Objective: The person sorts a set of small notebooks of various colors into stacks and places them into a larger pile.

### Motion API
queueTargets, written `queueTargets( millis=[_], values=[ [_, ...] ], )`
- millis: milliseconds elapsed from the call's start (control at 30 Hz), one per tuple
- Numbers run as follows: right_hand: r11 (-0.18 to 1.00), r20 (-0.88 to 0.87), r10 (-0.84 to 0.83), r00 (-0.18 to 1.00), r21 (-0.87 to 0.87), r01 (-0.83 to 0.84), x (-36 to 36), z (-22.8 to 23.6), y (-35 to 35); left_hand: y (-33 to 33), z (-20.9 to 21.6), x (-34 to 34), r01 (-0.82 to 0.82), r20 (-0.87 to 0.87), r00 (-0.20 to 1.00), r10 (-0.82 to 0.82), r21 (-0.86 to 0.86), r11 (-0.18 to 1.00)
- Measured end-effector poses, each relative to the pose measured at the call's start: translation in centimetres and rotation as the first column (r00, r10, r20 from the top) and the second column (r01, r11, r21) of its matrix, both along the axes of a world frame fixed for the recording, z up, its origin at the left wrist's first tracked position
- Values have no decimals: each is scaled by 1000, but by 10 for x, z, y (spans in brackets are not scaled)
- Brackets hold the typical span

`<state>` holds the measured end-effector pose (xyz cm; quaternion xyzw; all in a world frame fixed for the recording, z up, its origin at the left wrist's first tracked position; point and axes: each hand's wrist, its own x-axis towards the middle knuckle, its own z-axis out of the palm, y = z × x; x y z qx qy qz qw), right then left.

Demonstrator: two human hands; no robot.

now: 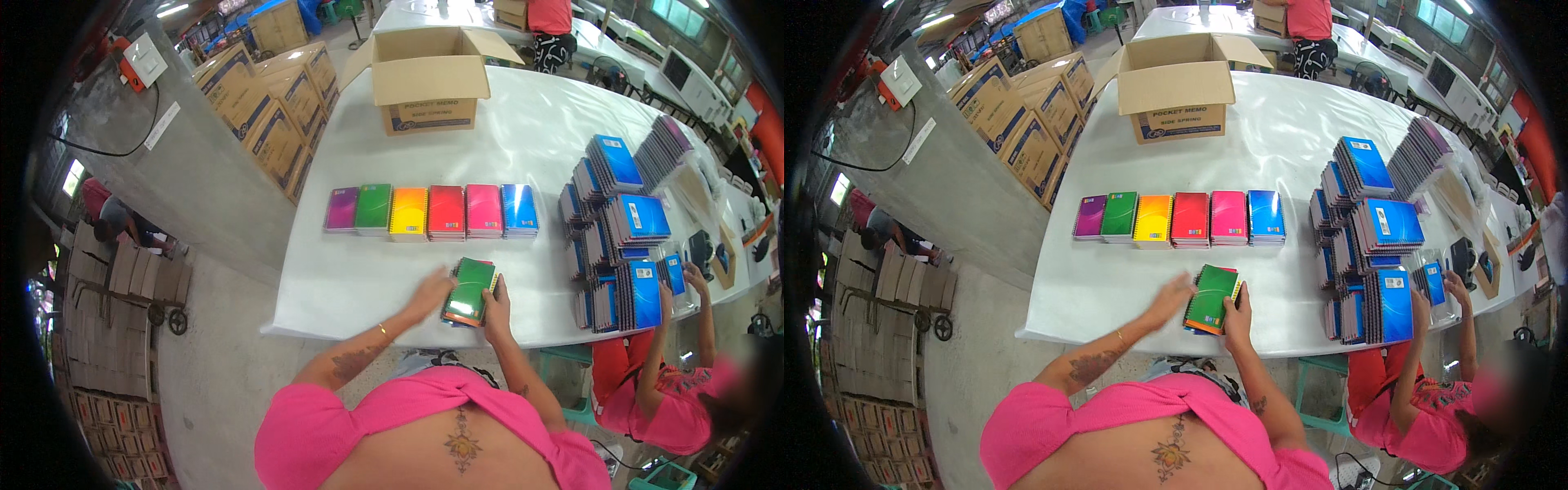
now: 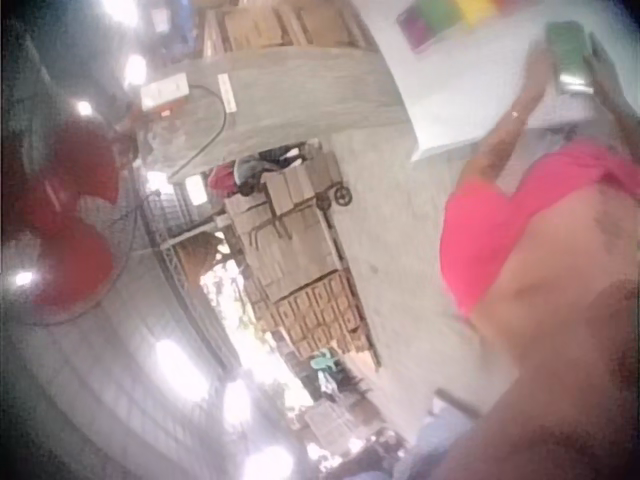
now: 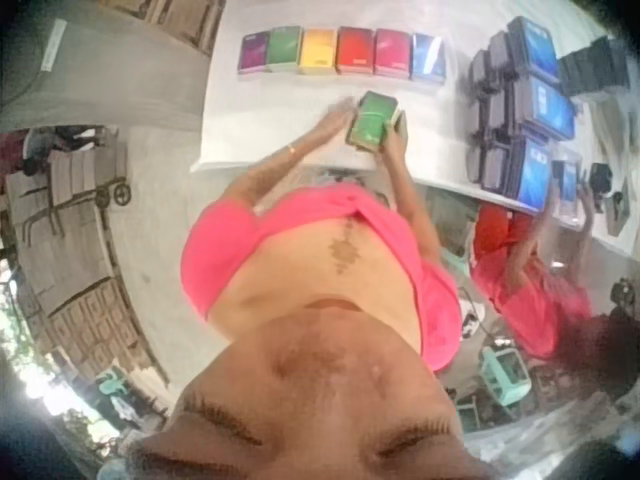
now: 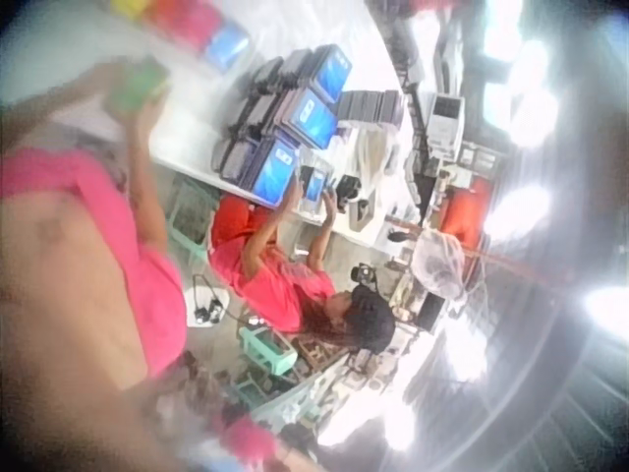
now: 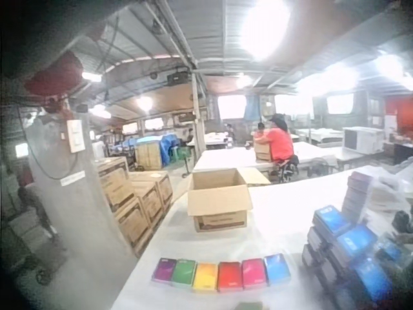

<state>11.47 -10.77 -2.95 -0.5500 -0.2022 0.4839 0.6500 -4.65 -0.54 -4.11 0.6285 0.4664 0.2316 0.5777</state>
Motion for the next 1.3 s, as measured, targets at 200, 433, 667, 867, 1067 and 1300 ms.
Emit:
queueTargets(
  millis=[200, 433, 667, 867, 1067, 1300],
  values=[
    [995, -65, -90, 994, 26, 92, 4, -16, -4, 188, 44, -158, -476, -298, 491, 819, 695, 539],
    [987, 34, -152, 988, -50, 154, 10, -15, -6, 190, 56, -148, -269, -521, 372, 768, 731, 627],
    [995, -38, -98, 994, 10, 98, 6, -17, -4, 175, 102, -146, -499, 179, 656, 733, 832, 243],
    [993, -195, -107, 975, 35, 116, 24, -22, -7, 63, 205, -14, 199, -154, 979, -137, 880, 432],
    [994, -191, -11, 982, -106, -9, 33, -11, -5, 4, 163, 70, 961, -853, 277, -443, 250, 119],
    [988, -119, 43, 992, -140, -59, 33, -13, 0, -16, 56, 33, 88, -347, 931, 117, 523, 848]
  ],
)
